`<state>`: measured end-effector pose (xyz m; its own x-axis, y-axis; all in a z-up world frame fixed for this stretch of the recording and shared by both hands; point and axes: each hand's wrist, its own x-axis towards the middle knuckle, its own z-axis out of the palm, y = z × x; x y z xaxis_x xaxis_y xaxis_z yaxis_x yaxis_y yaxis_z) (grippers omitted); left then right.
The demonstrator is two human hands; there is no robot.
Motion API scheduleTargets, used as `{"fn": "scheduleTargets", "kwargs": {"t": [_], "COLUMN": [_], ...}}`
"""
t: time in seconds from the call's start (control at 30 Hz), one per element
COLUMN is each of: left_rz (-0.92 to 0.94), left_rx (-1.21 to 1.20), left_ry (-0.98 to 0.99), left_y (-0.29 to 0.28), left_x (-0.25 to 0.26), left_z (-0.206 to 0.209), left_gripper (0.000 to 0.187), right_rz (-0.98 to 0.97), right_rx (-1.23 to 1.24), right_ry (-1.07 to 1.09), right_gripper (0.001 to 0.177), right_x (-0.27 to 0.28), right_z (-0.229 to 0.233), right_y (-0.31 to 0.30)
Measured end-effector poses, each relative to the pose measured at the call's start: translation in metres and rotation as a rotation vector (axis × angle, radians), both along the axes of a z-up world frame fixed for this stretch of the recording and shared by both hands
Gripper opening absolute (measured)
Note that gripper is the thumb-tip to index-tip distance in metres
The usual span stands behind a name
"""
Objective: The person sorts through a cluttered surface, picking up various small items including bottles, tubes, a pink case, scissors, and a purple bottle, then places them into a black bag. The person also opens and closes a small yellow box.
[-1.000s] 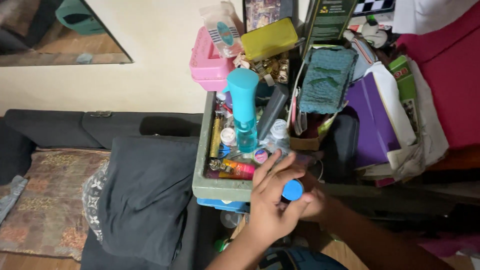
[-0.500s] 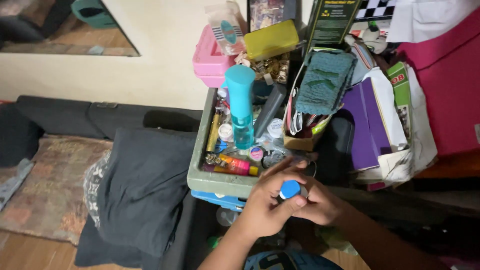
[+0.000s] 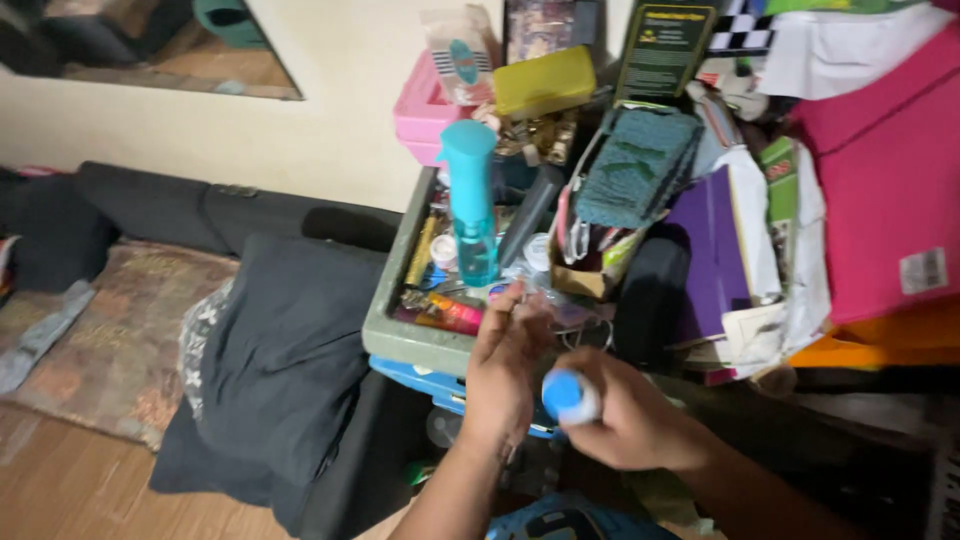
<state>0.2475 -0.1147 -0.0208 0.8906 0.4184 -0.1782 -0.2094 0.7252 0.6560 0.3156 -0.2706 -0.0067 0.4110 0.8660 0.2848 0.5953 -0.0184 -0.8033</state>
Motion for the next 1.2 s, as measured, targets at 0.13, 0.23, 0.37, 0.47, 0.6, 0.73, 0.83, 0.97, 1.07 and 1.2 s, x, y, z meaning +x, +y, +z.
{"fn": "scheduleTargets", "kwargs": {"t": [0.13, 0.23, 0.37, 0.47, 0.6, 0.73, 0.83, 0.97, 1.07, 1.2], "left_rz": [0.257, 0.236, 0.185, 0.163, 0.258, 0.066, 0.084, 0.106, 0.086, -0.012], "left_rx": [0.254, 1.03, 0.938, 0.745, 1.06, 0.631, 0.639, 0.579, 0.568, 0.323], "left_ry": [-0.208, -0.198, 0.023, 0.06, 0.12, 0.121, -0.04, -0.113, -0.153, -0.218], "left_y": [-0.004, 0.001, 0.027, 0.061, 0.12, 0.176, 0.213, 0.248, 0.253, 0.25], "left_x": [-0.027, -0.043, -0.046, -0.066, -0.096, -0.11, -0.101, -0.082, -0.061, -0.038], "left_z": [0.025, 0.034, 0.005, -0.005, -0.008, -0.025, -0.025, -0.021, -0.015, -0.004], "left_gripper": [0.061, 0.047, 0.046, 0.038, 0.033, 0.035, 0.031, 0.025, 0.023, 0.027], "right_rz": [-0.166, -0.204, -0.288, -0.339, -0.307, -0.331, -0.522, -0.862, -0.868, -0.908], "right_rx": [-0.093, 0.037, 0.12, 0.079, -0.001, -0.025, 0.255, 0.369, 0.258, 0.119], "right_ry": [0.183, -0.088, -0.229, -0.14, 0.156, 0.149, 0.131, -0.469, -0.328, -0.126], "right_gripper": [0.054, 0.059, 0.051, 0.051, 0.045, 0.035, 0.044, 0.07, 0.064, 0.042], "right_x": [-0.006, -0.008, -0.012, -0.021, -0.036, -0.037, -0.014, 0.049, 0.066, 0.047], "right_z": [-0.004, -0.012, -0.019, -0.028, -0.034, -0.042, -0.019, 0.009, 0.017, 0.059], "right_y": [0.019, 0.034, 0.058, 0.082, 0.131, 0.182, 0.201, 0.216, 0.224, 0.223]}}
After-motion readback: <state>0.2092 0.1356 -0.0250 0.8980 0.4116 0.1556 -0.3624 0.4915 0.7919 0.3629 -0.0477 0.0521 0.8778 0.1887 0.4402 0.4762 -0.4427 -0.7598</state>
